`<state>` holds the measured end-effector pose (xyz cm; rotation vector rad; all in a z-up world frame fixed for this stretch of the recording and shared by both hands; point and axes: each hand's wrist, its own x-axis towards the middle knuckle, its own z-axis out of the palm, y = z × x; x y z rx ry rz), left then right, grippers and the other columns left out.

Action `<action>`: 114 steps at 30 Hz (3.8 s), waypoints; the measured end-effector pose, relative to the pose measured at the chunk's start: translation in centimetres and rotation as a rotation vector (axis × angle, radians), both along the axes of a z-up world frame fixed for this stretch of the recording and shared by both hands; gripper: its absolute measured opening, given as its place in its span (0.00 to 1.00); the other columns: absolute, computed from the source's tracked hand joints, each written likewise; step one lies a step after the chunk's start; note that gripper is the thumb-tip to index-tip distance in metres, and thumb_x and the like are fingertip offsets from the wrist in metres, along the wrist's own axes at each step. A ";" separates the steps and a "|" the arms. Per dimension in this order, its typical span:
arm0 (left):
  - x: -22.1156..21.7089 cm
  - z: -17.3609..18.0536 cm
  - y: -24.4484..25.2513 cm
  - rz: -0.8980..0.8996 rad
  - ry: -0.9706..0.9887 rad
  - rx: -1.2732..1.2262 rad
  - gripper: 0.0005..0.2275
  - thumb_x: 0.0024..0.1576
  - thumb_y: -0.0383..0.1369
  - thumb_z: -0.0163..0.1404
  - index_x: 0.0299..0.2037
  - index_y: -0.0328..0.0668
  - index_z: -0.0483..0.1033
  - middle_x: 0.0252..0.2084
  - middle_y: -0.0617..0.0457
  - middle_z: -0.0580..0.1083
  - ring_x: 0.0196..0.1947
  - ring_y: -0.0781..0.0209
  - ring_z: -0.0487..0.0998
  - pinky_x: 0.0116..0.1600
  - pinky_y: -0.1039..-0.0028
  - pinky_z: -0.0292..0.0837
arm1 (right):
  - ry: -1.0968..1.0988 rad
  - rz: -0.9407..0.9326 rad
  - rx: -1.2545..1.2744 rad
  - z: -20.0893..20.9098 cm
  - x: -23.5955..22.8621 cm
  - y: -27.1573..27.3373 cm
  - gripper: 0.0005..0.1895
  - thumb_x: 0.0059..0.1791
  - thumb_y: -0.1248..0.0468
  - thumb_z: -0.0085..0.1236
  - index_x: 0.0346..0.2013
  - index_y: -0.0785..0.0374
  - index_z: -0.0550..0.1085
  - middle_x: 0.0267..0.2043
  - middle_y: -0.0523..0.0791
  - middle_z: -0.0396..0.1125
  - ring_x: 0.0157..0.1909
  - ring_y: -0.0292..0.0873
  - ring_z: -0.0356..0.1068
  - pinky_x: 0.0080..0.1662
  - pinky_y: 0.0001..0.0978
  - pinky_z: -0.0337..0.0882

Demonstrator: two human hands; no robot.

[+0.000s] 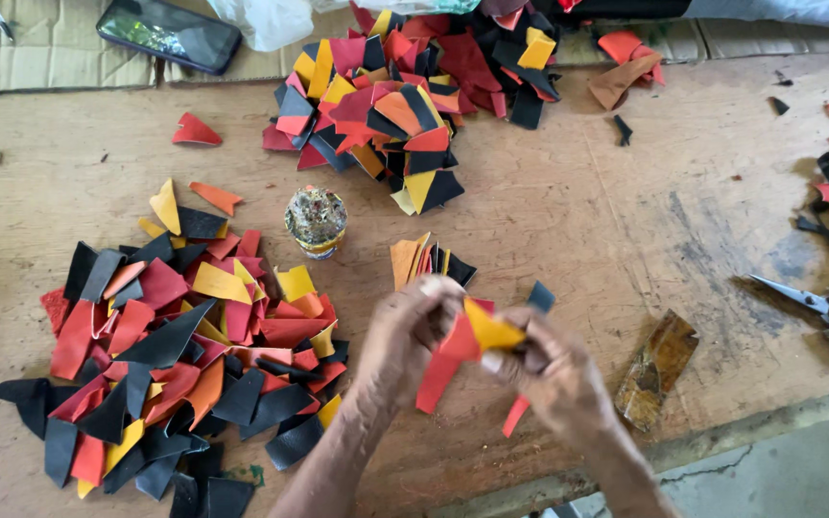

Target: The person assembles small triangular leather pieces by hand, aligning and pressing them together to form layered units. They repeatedly pick up pieces from a pile, match colors, and stack them into a growing stack on the table.

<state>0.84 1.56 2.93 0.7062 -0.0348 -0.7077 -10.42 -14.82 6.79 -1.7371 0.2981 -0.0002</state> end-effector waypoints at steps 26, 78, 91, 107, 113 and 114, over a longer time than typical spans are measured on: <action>0.8 -1.9 -0.3 0.214 -0.094 0.272 0.04 0.61 0.28 0.52 0.42 0.37 0.78 0.30 0.60 0.73 0.26 0.74 0.69 0.33 0.82 0.65 | -0.310 0.119 -0.758 1.4 18.2 0.3 0.27 0.41 0.62 0.72 0.51 0.65 0.72 0.53 0.54 0.64 0.59 0.55 0.62 0.57 0.50 0.67; 0.5 1.2 -0.7 0.284 -1.182 1.173 0.26 0.50 0.25 0.59 0.61 0.37 0.69 0.64 0.37 0.66 0.60 0.34 0.65 0.64 0.52 0.65 | -0.423 0.197 -0.956 -0.8 7.6 -2.6 0.17 0.44 0.66 0.65 0.46 0.65 0.74 0.43 0.52 0.71 0.45 0.53 0.71 0.46 0.46 0.73; -0.3 0.3 -0.9 0.235 -1.271 1.216 0.29 0.47 0.27 0.57 0.63 0.39 0.69 0.66 0.35 0.61 0.60 0.34 0.62 0.64 0.49 0.60 | 0.033 -0.018 -0.284 -1.7 9.4 -4.8 0.10 0.46 0.75 0.62 0.40 0.61 0.75 0.38 0.40 0.73 0.40 0.32 0.73 0.45 0.26 0.78; -0.8 0.5 -1.4 0.383 -1.118 0.829 0.20 0.52 0.24 0.65 0.55 0.39 0.77 0.54 0.47 0.77 0.44 0.58 0.82 0.48 0.72 0.80 | -0.202 0.250 -0.357 2.3 7.9 -3.1 0.08 0.46 0.75 0.63 0.39 0.66 0.76 0.40 0.43 0.76 0.42 0.34 0.76 0.46 0.26 0.77; -0.9 0.9 -1.2 0.264 -1.051 0.761 0.16 0.53 0.23 0.63 0.52 0.38 0.79 0.52 0.48 0.78 0.41 0.60 0.85 0.45 0.73 0.81 | -0.067 0.298 -0.136 0.8 7.1 -5.1 0.07 0.47 0.71 0.63 0.40 0.64 0.76 0.42 0.42 0.76 0.45 0.34 0.76 0.50 0.26 0.79; -0.9 0.9 -1.2 0.259 -1.067 0.765 0.16 0.53 0.23 0.63 0.52 0.37 0.79 0.51 0.48 0.78 0.41 0.60 0.85 0.46 0.72 0.81 | -0.052 0.302 -0.087 0.4 7.0 -5.4 0.07 0.48 0.71 0.62 0.41 0.64 0.76 0.42 0.43 0.76 0.45 0.34 0.76 0.50 0.26 0.79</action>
